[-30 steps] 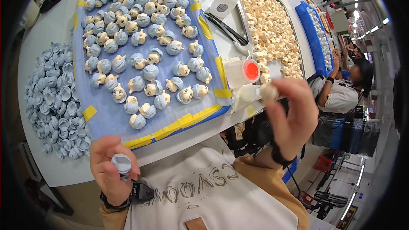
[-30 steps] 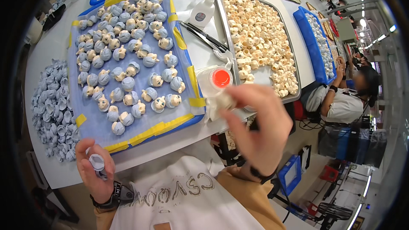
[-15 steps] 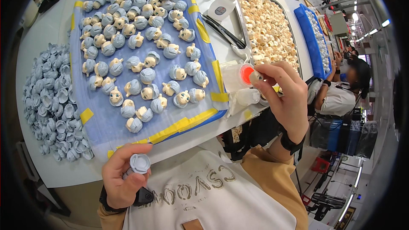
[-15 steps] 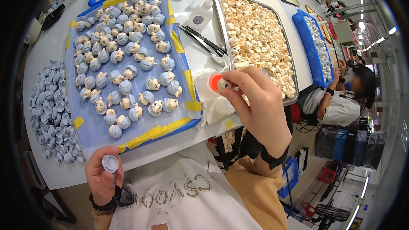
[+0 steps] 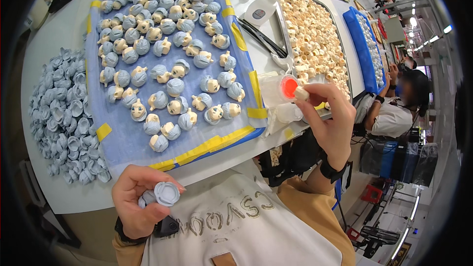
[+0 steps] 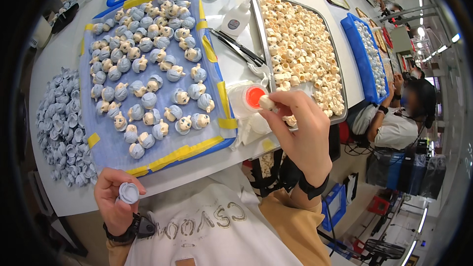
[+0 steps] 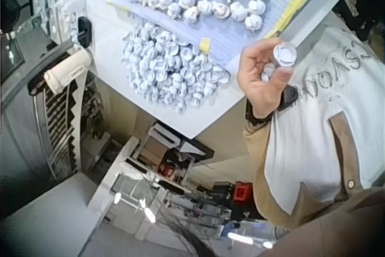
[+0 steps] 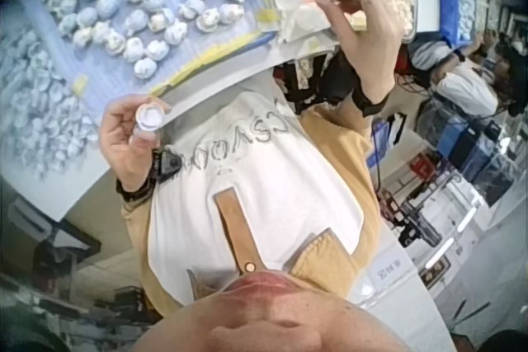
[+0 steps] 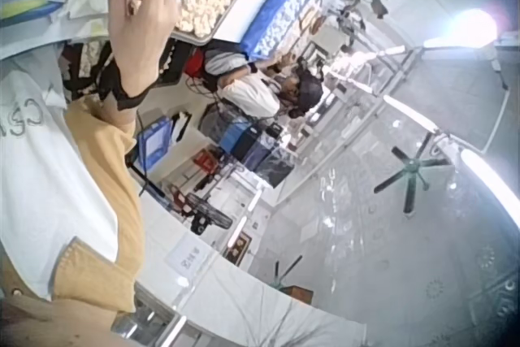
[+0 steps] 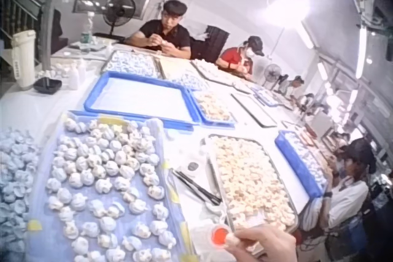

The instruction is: The person assembles small figurines by applying glue to the base of a head and attaching a hat. They work at a table with trays of parts, picking up a head, applying adhesive, and then placing a hat on top before setting the finished unit aside.

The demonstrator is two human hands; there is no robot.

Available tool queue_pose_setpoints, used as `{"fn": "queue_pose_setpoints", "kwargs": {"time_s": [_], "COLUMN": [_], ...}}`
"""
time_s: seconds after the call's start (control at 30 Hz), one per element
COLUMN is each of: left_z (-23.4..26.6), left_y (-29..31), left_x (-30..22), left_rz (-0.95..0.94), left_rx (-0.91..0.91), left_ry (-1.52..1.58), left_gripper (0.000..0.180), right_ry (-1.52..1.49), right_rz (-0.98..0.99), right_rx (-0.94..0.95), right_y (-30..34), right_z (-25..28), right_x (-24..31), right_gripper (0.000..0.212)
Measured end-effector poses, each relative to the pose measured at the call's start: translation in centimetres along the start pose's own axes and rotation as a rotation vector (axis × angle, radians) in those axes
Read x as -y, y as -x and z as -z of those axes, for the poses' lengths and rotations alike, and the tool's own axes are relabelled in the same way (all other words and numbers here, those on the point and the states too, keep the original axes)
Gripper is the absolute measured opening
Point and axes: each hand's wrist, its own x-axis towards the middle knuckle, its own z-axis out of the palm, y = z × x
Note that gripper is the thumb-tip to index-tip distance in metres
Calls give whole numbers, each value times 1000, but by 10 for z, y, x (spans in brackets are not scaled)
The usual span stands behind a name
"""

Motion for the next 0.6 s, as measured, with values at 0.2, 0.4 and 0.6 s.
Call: {"fn": "queue_pose_setpoints", "kwargs": {"time_s": [0.2,0.4,0.6], "left_z": [-7,-13,-2], "left_y": [-12,-13,-9], "left_x": [-3,-3,1], "left_rz": [-83,-129,-153], "left_rx": [96,140,184], "left_ry": [-98,-10,-109], "left_gripper": [40,39,32], "right_ry": [-544,-820,-739], "right_rz": [127,381,438], "right_rx": [-105,30,250], "right_y": [24,13,14], "right_z": [-9,-50,-56], "right_x": [49,93,91], "right_gripper": [30,27,29]}}
